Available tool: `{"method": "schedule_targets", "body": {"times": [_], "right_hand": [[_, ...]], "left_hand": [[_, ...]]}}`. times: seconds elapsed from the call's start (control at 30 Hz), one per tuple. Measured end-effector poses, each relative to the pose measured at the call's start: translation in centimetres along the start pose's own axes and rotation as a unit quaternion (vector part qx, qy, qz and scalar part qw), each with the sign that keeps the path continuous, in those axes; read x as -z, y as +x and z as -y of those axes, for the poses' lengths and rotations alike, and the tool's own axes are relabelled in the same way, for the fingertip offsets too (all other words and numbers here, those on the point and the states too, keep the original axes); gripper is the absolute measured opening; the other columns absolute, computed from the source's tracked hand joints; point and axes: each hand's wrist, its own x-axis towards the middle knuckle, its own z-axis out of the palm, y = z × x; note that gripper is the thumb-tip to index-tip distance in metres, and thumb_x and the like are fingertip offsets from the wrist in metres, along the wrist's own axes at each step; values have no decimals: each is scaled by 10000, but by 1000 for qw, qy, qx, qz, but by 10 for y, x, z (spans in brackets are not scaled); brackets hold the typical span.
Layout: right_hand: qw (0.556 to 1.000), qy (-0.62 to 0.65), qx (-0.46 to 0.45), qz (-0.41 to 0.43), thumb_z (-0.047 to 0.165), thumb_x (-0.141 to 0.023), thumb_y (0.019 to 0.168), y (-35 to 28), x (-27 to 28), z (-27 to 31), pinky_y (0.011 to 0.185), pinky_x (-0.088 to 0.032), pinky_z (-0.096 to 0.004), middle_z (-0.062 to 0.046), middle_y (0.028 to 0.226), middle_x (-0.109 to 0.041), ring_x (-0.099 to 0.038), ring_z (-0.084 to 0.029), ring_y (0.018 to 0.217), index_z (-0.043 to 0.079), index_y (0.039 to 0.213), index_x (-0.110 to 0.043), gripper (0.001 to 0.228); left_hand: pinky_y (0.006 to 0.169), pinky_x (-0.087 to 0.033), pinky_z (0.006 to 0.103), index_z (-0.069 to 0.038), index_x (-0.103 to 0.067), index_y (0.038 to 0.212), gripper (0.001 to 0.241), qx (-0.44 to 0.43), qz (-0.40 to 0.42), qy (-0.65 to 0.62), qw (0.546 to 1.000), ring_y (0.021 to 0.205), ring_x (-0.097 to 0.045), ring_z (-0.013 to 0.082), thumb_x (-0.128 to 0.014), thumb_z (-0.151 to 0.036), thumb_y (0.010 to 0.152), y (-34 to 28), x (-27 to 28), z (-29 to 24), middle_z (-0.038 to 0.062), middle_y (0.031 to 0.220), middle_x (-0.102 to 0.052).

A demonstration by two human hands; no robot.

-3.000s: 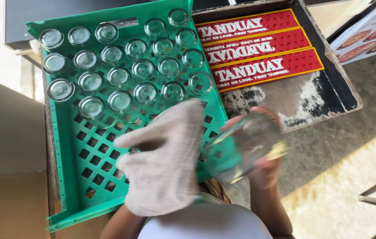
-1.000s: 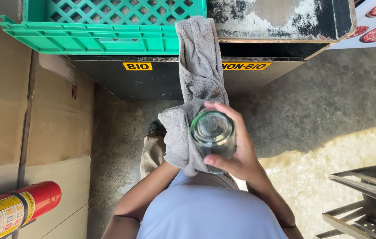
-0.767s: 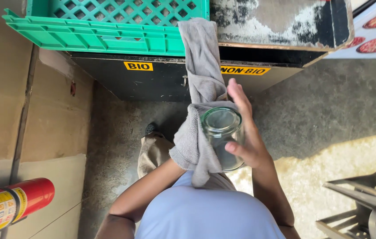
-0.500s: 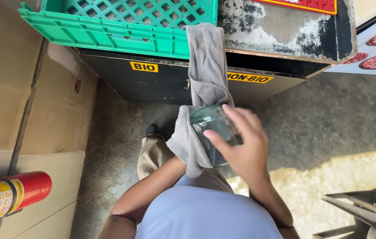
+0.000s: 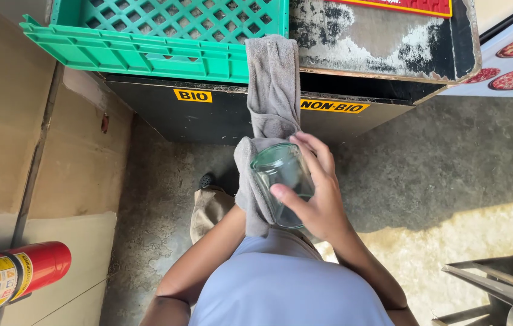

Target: Wiping clean drinking glasses with a cloth and organizing them upside down in a storage rack.

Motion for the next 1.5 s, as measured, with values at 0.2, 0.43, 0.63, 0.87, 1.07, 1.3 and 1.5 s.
{"method": "schedule_targets", "body": {"times": [0.2, 0.43, 0.63, 0.87, 1.07, 1.3, 1.5], "right_hand": [[985, -63, 118, -105, 368, -770, 916, 7, 6, -8, 1259, -345, -440, -212, 1660, -310, -377, -362, 1529, -27, 1585, -396, 862], [976, -168, 137, -34, 522, -802, 850, 21, -14, 3, 1160, -432, -432, -265, 1538, -446, -512, -410, 1402, -49, 1585, -272, 1071], [983, -101, 153, -31, 490, -901, 708, 64, -35, 12, 1110, -480, -444, -284, 1467, -526, -583, -404, 1338, -67, 1547, -293, 1177], [987, 63, 146, 8, 301, -931, 718, 146, -54, -6, 1123, -504, -402, -208, 1369, -661, -665, -305, 1284, -56, 1500, -447, 987], [962, 26, 256, -90, 379, -935, 674, 253, -56, 5, 1146, -487, -412, -208, 1406, -564, -594, -299, 1322, -53, 1507, -408, 1076], [922, 243, 282, -109, 384, -943, 784, 358, -101, -6, 1209, -466, -485, -234, 1525, -484, -531, -347, 1417, 30, 1600, -221, 1146], [944, -14, 271, -190, 279, -903, 752, 410, -97, 3, 1184, -406, -497, -255, 1490, -428, -444, -354, 1420, 115, 1525, -242, 1031]], "left_hand": [[978, -559, 353, 3, -581, 1395, 354, 98, -38, -139, 985, 1144, -648, 242, -554, -137, 1071, 2, -21, -26, 142, 1305, -644], [1077, -514, 355, 4, -543, 1421, 409, -72, 1, 211, 975, 1242, -598, 214, -612, -89, 1029, 15, -8, -44, 119, 1371, -612], [1024, -536, 363, 8, -549, 1399, 410, -6, -89, 8, 996, 1206, -626, 243, -570, -169, 1030, 25, 55, -43, 132, 1343, -636], [1005, -540, 350, -5, -572, 1372, 405, -51, -86, 197, 975, 1164, -626, 211, -647, -146, 1000, 72, 66, -124, 105, 1299, -643], [1045, -505, 344, -34, -573, 1392, 460, -125, -28, 389, 912, 1204, -617, 197, -694, -173, 970, 156, 58, -236, 97, 1333, -646], [1093, -463, 339, -69, -575, 1416, 528, -177, 34, 585, 791, 1249, -605, 180, -749, -204, 936, 232, 60, -337, 88, 1373, -648], [904, -558, 309, -69, -553, 1263, 686, 5, -153, 508, 848, 1028, -674, 136, -857, -213, 666, 253, 52, -378, 67, 1157, -696]]}}
